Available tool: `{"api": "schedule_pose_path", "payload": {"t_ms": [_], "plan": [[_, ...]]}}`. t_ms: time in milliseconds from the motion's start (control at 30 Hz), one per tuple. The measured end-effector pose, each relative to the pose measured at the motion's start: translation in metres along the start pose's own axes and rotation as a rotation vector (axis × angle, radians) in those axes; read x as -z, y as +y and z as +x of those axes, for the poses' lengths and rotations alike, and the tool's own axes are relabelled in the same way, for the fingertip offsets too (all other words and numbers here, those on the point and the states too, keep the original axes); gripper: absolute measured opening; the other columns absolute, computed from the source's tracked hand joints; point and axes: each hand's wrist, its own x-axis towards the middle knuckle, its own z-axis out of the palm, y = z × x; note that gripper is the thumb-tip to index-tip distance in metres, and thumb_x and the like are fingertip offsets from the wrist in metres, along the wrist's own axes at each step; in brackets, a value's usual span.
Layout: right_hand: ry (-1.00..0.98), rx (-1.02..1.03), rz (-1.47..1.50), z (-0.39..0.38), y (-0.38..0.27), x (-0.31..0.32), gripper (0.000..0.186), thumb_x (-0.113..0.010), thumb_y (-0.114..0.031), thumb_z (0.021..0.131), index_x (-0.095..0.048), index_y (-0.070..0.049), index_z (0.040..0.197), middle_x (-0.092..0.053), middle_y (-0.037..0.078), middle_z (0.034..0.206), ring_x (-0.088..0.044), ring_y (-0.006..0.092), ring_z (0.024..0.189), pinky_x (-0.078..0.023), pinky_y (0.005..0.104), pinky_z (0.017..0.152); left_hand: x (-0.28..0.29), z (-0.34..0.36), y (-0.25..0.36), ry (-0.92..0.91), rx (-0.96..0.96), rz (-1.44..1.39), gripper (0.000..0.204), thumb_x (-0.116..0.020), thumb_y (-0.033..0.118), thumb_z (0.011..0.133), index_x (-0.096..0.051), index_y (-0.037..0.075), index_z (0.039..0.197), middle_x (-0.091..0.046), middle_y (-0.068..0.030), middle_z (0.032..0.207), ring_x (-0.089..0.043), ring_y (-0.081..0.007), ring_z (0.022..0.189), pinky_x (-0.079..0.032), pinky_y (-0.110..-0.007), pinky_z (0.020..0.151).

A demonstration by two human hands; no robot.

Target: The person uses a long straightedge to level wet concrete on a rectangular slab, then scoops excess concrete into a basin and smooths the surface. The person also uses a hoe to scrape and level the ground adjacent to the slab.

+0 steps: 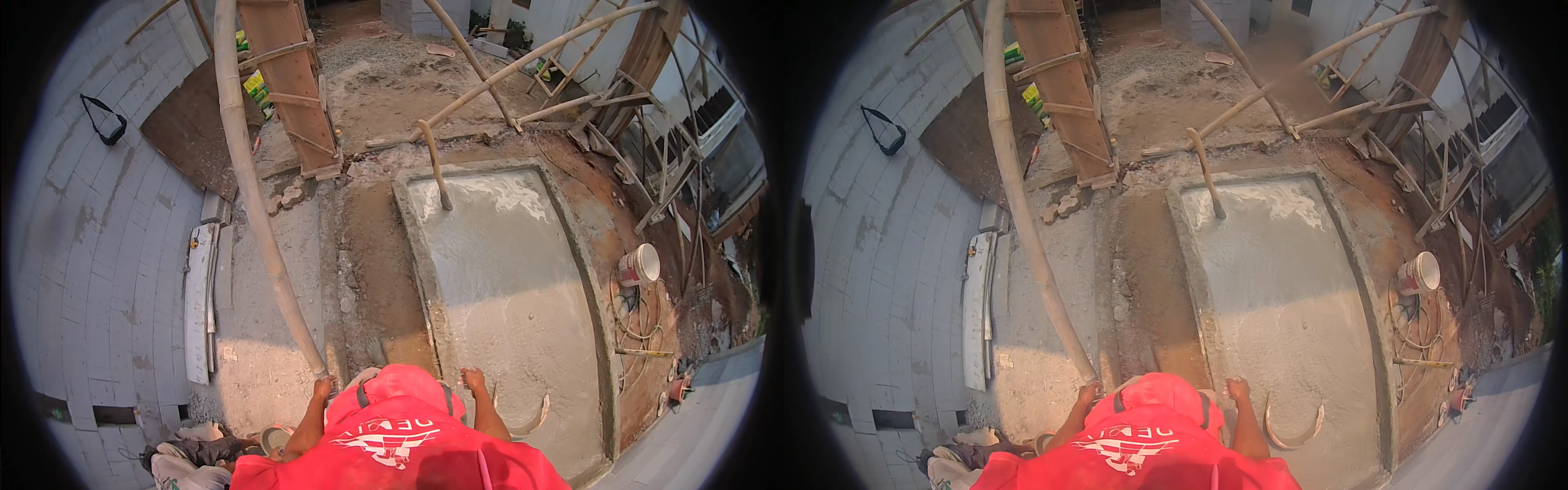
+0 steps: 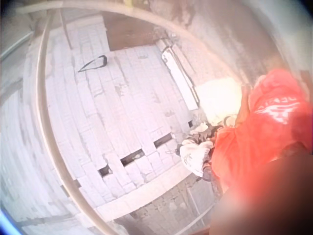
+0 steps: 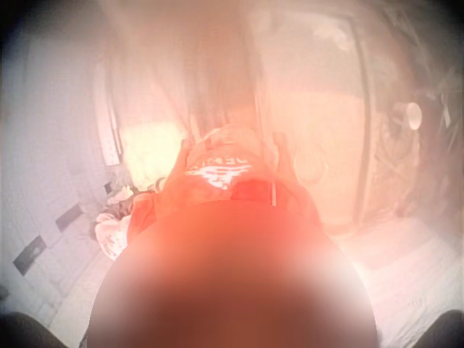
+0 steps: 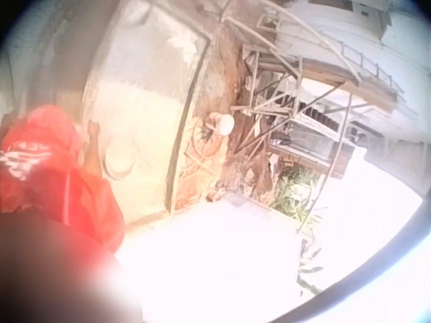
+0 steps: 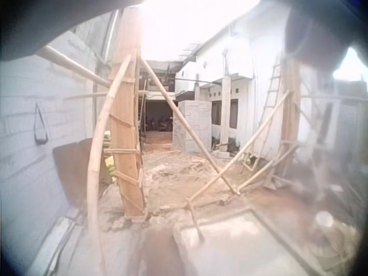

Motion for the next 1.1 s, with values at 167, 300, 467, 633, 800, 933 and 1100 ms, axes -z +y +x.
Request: {"api": "schedule_pose_path", "payload": {"t_ms": [167, 300, 467, 633, 800, 933, 1100], "plan": [[0.12, -0.082, 0.16, 0.027, -0.089, -0.064, 0.026, -0.066, -0.02, 0.088, -0.065, -0.001, 0.106, -0.069, 0.01, 0.078, -0.067, 0.0196, 0.06, -0.052, 0.034, 0.052, -0.056, 0.076, 0.282, -0.011, -0.468, 0.416, 0.035, -0.065, 0.029, 0.089, -0.067, -0.001, 0.107, -0.071, -0.0116, 0.089, -0.07, -0.023, 0.08, -0.054, -0.034, 0.072], [-0.013, 0.175, 0.142, 0.038, -0.142, -0.109, 0.024, -0.067, -0.022, 0.089, -0.067, -0.002, 0.101, -0.069, 0.009, 0.077, -0.067, 0.0169, 0.061, -0.052, 0.0306, 0.053, -0.15, 0.066, 0.498, -0.278, -0.818, 0.294, 0.032, -0.062, 0.028, 0.09, -0.067, 0.001, 0.107, -0.072, -0.0107, 0.094, -0.069, -0.0167, 0.084, -0.053, -0.03, 0.078], [-0.076, 0.06, -0.032, 0.077, -0.202, -0.146, 0.02, -0.067, -0.022, 0.09, -0.068, -0.003, 0.096, -0.069, 0.007, 0.076, -0.065, 0.0149, 0.062, -0.052, 0.0299, 0.056, -0.286, 0.024, 0.706, -0.255, -1.249, 0.474, 0.042, -0.065, 0.036, 0.09, -0.066, 0.004, 0.116, -0.071, -0.0149, 0.107, -0.067, -0.0274, 0.096, -0.051, -0.038, 0.086], [-0.168, -0.003, -0.102, 0.157, -0.279, -0.173, 0.023, -0.068, -0.023, 0.089, -0.07, -0.002, 0.096, -0.07, 0.006, 0.075, -0.067, 0.0151, 0.065, -0.054, 0.0324, 0.06, -0.44, 0.056, 0.837, -0.115, -1.53, 0.85, 0.059, -0.063, 0.043, 0.089, -0.058, 0.004, 0.133, -0.06, -0.0227, 0.128, -0.054, -0.0418, 0.122, -0.04, -0.049, 0.106], [-0.092, 0.0, -0.297, 0.306, -0.382, -0.194, 0.029, -0.064, -0.029, 0.093, -0.069, -0.002, 0.101, -0.072, 0.009, 0.079, -0.071, 0.0173, 0.069, -0.055, 0.0325, 0.065, -0.554, 0.159, 0.868, -0.01, -1.648, 1.187, 0.045, -0.065, 0.037, 0.088, -0.067, 0.002, 0.117, -0.06, -0.0218, 0.127, -0.056, -0.0413, 0.118, -0.042, -0.052, 0.101], [-0.161, -0.087, 0.273, 0.43, -0.481, -0.215, 0.056, -0.049, -0.054, 0.099, -0.06, -0.003, 0.119, -0.068, 0.011, 0.096, -0.069, 0.0217, 0.085, -0.055, 0.0364, 0.076, -0.55, 0.203, 0.847, -0.171, -1.33, 1.403, 0.035, -0.066, 0.033, 0.088, -0.072, -0.001, 0.094, -0.07, -0.0236, 0.093, -0.068, -0.0418, 0.088, -0.053, -0.051, 0.078], [-0.328, -0.134, 1.137, 0.554, -0.565, -0.241, 0.08, -0.043, -0.066, 0.095, -0.044, 0.003, 0.134, -0.055, 0.019, 0.126, -0.061, 0.0283, 0.107, -0.049, 0.0433, 0.095, -0.443, 0.204, 0.704, -0.433, -0.966, 1.404, 0.04, -0.067, 0.029, 0.088, -0.059, -0.004, 0.11, -0.066, -0.0247, 0.074, -0.067, -0.0442, 0.074, -0.052, -0.051, 0.072]]}}
